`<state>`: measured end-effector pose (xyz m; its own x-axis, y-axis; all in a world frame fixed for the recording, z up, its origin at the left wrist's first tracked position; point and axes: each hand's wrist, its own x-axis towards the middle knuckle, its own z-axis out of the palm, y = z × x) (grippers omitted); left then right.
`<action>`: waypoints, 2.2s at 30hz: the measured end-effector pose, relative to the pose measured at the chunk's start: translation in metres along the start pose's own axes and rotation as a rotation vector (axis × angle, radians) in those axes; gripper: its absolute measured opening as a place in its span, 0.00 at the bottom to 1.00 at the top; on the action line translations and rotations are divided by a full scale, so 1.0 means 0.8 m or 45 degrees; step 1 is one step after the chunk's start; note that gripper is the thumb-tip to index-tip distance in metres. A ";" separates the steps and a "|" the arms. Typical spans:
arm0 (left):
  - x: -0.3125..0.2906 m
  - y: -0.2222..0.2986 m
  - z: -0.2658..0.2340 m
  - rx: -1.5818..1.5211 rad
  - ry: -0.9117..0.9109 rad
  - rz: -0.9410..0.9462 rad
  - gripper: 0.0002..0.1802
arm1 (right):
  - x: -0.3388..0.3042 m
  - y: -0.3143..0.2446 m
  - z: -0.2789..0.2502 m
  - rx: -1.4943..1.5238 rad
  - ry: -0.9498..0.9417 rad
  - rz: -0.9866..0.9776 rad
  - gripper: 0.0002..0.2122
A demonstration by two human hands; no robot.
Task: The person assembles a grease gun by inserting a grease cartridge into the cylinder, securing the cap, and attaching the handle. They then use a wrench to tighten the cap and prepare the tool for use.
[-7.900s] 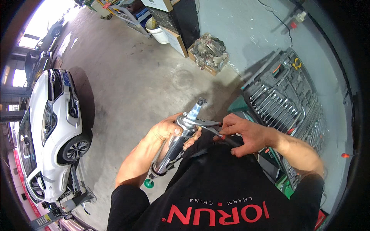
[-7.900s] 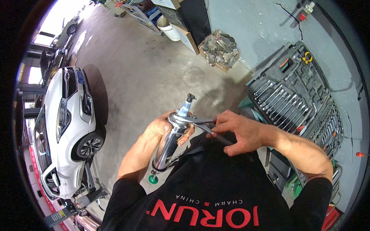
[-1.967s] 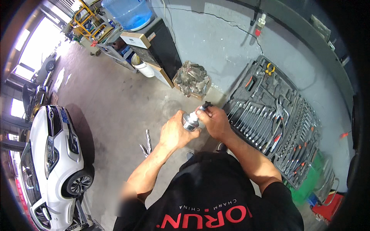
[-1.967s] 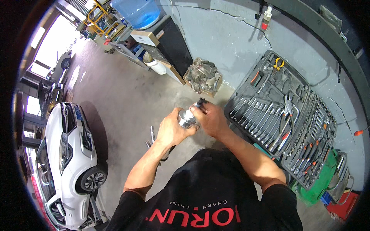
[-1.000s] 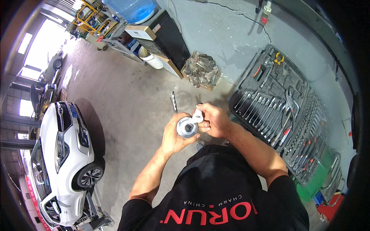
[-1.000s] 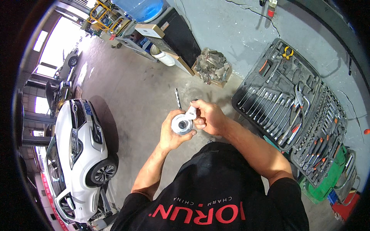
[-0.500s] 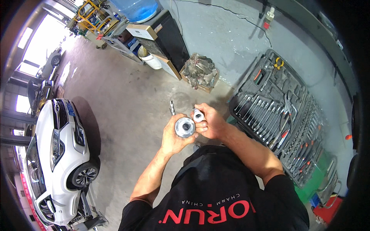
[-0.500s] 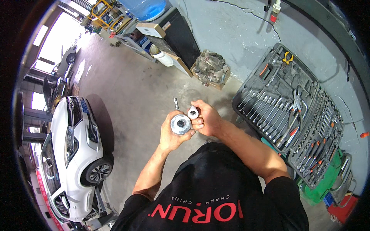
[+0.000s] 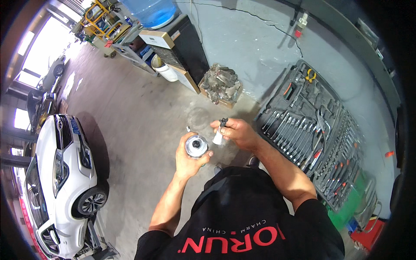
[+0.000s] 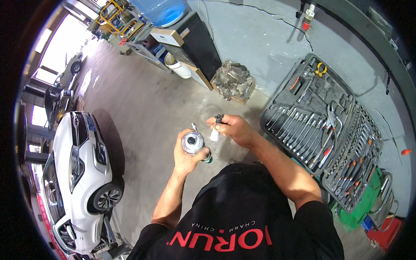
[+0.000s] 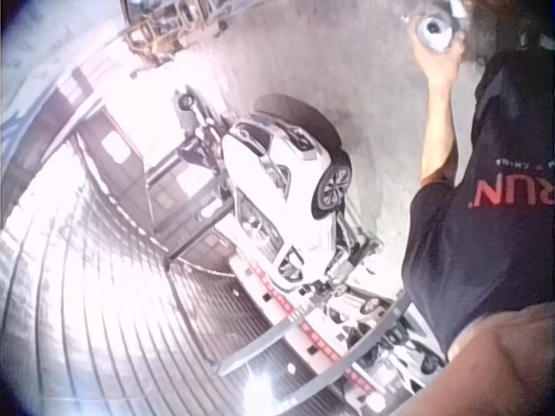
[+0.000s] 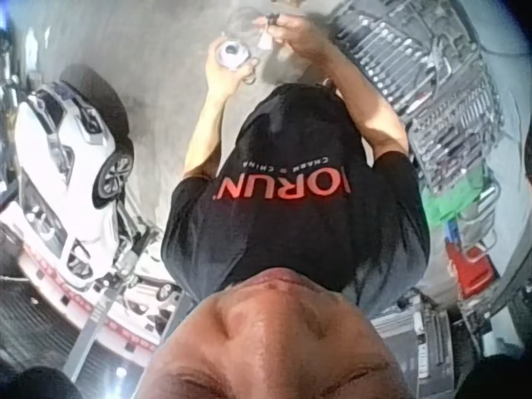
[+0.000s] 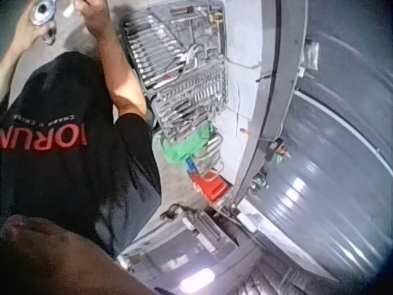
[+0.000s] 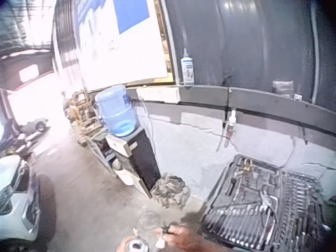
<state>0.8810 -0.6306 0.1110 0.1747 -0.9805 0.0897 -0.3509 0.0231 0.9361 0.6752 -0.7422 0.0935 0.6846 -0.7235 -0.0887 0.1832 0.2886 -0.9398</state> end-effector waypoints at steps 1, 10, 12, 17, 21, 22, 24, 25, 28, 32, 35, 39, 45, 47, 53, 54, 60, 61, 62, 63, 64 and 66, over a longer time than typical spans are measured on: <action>0.002 -0.002 -0.001 -0.001 0.009 -0.029 0.40 | -0.005 -0.005 0.000 -0.037 0.021 -0.038 0.17; 0.061 0.020 0.028 0.178 -0.322 0.119 0.36 | -0.121 0.015 -0.026 0.019 0.670 -0.036 0.09; 0.082 0.061 0.059 0.350 -0.585 0.124 0.36 | -0.179 0.036 -0.027 0.139 0.953 -0.027 0.10; 0.098 0.140 0.165 0.630 -1.161 0.427 0.37 | -0.351 0.061 -0.023 0.808 1.431 -0.328 0.07; 0.075 0.182 0.264 0.827 -1.228 1.047 0.35 | -0.428 0.043 -0.031 0.930 1.680 -0.618 0.06; 0.071 0.187 0.293 0.820 -1.273 1.130 0.34 | -0.448 0.045 -0.038 0.960 1.732 -0.657 0.05; 0.064 0.205 0.340 0.800 -1.324 1.244 0.33 | -0.476 0.041 -0.060 0.966 1.659 -0.781 0.06; 0.060 0.211 0.359 0.772 -1.307 1.291 0.33 | -0.492 0.045 -0.073 0.969 1.672 -0.819 0.07; 0.054 0.240 0.395 0.740 -1.350 1.292 0.35 | -0.516 0.048 -0.111 0.858 1.777 -0.755 0.07; 0.056 0.284 0.417 0.744 -1.422 1.025 0.37 | -0.519 0.098 -0.195 0.363 1.953 -0.490 0.07; 0.078 0.320 0.399 0.668 -1.235 0.741 0.37 | -0.513 0.087 -0.232 -0.563 2.043 0.077 0.08; 0.139 0.356 0.325 0.062 -0.922 0.515 0.36 | -0.487 0.044 -0.230 -1.611 2.088 0.044 0.18; 0.155 0.349 0.210 -0.471 -0.637 0.353 0.31 | -0.321 -0.089 -0.131 -1.481 1.034 -0.621 0.31; 0.146 0.352 0.176 -0.654 -0.385 0.293 0.25 | -0.259 -0.078 -0.112 -1.604 0.800 -0.894 0.37; 0.150 0.317 0.089 -1.023 -0.199 -0.018 0.22 | -0.153 -0.021 -0.092 -1.410 0.581 -0.944 0.41; 0.144 0.312 0.076 -1.055 -0.159 -0.009 0.22 | -0.146 -0.026 -0.079 -1.356 0.586 -0.982 0.40; 0.145 0.286 0.025 -1.461 -0.051 -0.151 0.14 | -0.162 -0.016 -0.008 0.010 0.061 -0.175 0.21; 0.140 0.283 0.013 -1.471 0.017 -0.185 0.14 | -0.166 -0.080 0.043 -0.351 -0.005 -0.581 0.18; 0.136 0.293 0.018 -1.559 0.003 -0.168 0.14 | -0.166 -0.031 0.016 -0.160 -0.023 -0.706 0.17; 0.133 0.290 0.015 -1.578 0.057 -0.131 0.14 | -0.162 -0.018 0.015 0.067 -0.070 -0.809 0.16; 0.132 0.289 0.015 -1.596 0.107 -0.094 0.14 | -0.168 -0.014 0.001 0.239 -0.037 -0.718 0.15; 0.130 0.274 0.016 -1.631 0.161 -0.059 0.16 | -0.165 -0.023 -0.004 0.487 -0.012 -0.566 0.16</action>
<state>0.8105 -0.7299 0.3208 0.2733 -0.9618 0.0137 0.7745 0.2285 0.5899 0.5791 -0.6538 0.1213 0.4899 -0.8217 0.2913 0.6945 0.1658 -0.7001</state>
